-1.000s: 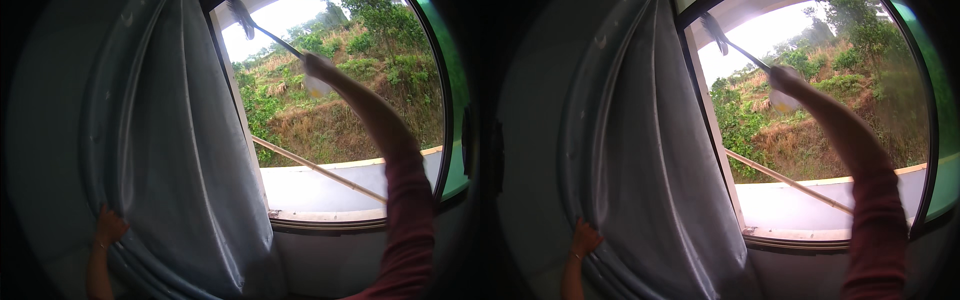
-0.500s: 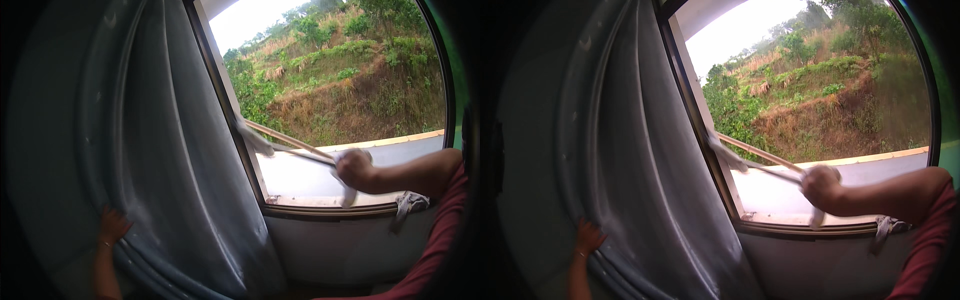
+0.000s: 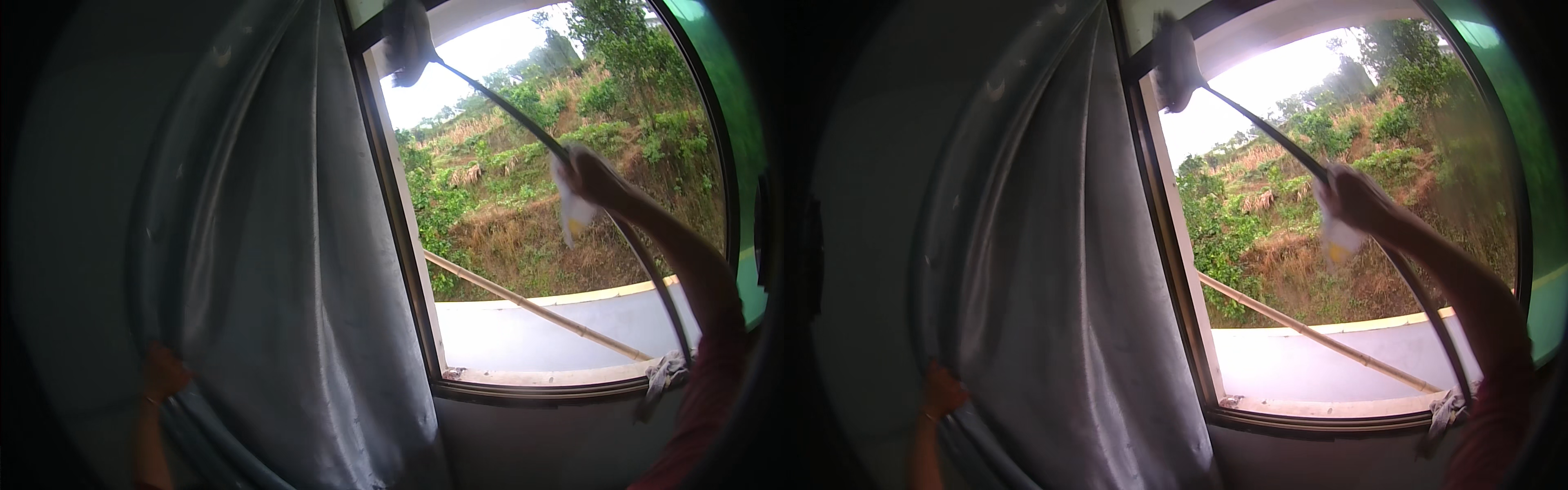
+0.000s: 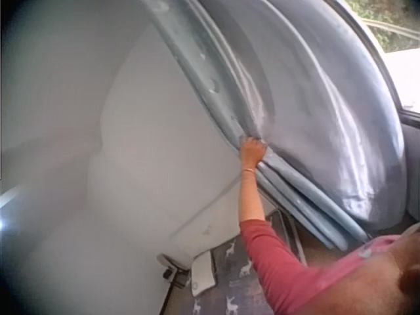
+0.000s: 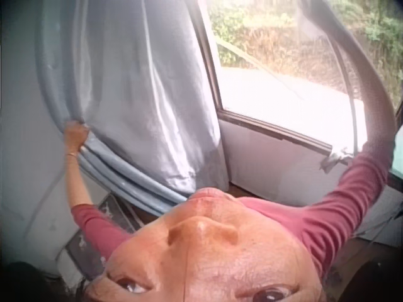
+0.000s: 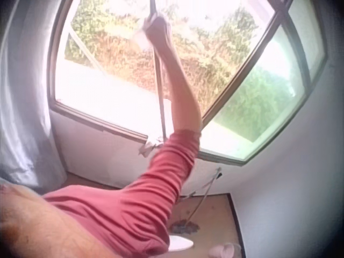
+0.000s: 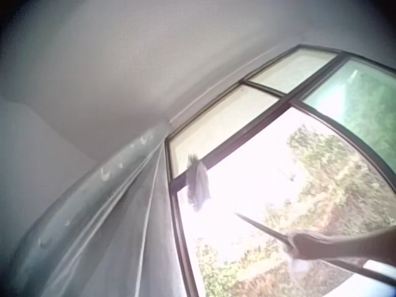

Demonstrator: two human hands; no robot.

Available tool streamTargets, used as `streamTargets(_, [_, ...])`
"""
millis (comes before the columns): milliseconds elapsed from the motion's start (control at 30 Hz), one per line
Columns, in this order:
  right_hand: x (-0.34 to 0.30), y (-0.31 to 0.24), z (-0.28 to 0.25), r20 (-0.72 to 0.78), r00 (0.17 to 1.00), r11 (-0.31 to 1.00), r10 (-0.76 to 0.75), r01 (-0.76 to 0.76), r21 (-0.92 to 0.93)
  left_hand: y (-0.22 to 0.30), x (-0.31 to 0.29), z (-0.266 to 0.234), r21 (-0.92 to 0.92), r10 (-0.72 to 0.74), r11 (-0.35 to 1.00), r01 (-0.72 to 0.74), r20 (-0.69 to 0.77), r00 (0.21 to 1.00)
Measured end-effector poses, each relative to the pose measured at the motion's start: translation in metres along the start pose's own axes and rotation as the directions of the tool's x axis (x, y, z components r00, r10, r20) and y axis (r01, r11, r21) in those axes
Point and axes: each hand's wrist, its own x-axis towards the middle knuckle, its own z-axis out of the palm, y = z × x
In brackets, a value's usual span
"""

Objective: The person retrieves a toothbrush and cloth from a cluttered table, then scrubs and wipes the window frame and sill. The person uses the toothbrush to clean the grooves and the cloth to wipe away residue, repeating the process along the frame.

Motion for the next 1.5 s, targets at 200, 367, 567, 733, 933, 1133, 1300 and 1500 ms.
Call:
streamTargets(200, [0.219, -0.059, 0.019, -0.346, 0.86, 0.842, -0.375, 0.159, -0.516, -0.016, -0.002, 0.018, -0.004, -0.065, 0.998, 0.065, 0.033, 0.997])
streamTargets(367, [0.235, -0.098, 0.052, -0.132, 0.986, 0.991, -0.102, 0.089, -0.102, -0.033, -0.005, -0.024, 0.076, -0.002, 0.997, 0.003, -0.006, 1.0])
streamTargets(567, [0.023, -0.055, 0.115, -0.132, 0.99, 0.997, -0.051, 0.059, 0.056, -0.045, -0.018, -0.05, -0.029, 0.032, 0.999, -0.035, -0.099, 0.995])
streamTargets(733, [-0.114, -0.048, 0.077, 0.278, 0.958, 0.982, 0.077, -0.121, 0.143, -0.06, -0.021, -0.08, 0.139, 0.041, 0.99, -0.04, -0.004, 0.999])
streamTargets(933, [-0.106, -0.007, 0.064, 0.087, 0.99, 0.991, -0.113, 0.106, 0.084, -0.098, -0.034, -0.068, 0.158, 0.003, 0.987, 0.008, -0.069, 0.998])
streamTargets(1133, [0.114, -0.052, 0.054, -0.08, 0.996, 0.971, 0.046, -0.026, 0.237, -0.1, -0.054, -0.081, 0.172, -0.097, 0.981, 0.088, 0.044, 0.994])
streamTargets(1300, [0.19, -0.074, 0.064, -0.079, 0.997, 1.0, 0.021, -0.02, 0.016, -0.067, -0.037, -0.09, 0.163, -0.08, 0.984, 0.065, 0.089, 0.993])
streamTargets(1500, [0.064, -0.029, 0.145, 0.014, 0.993, 0.959, -0.118, 0.11, 0.26, -0.069, -0.045, -0.116, 0.184, -0.074, 0.982, 0.044, 0.156, 0.985])
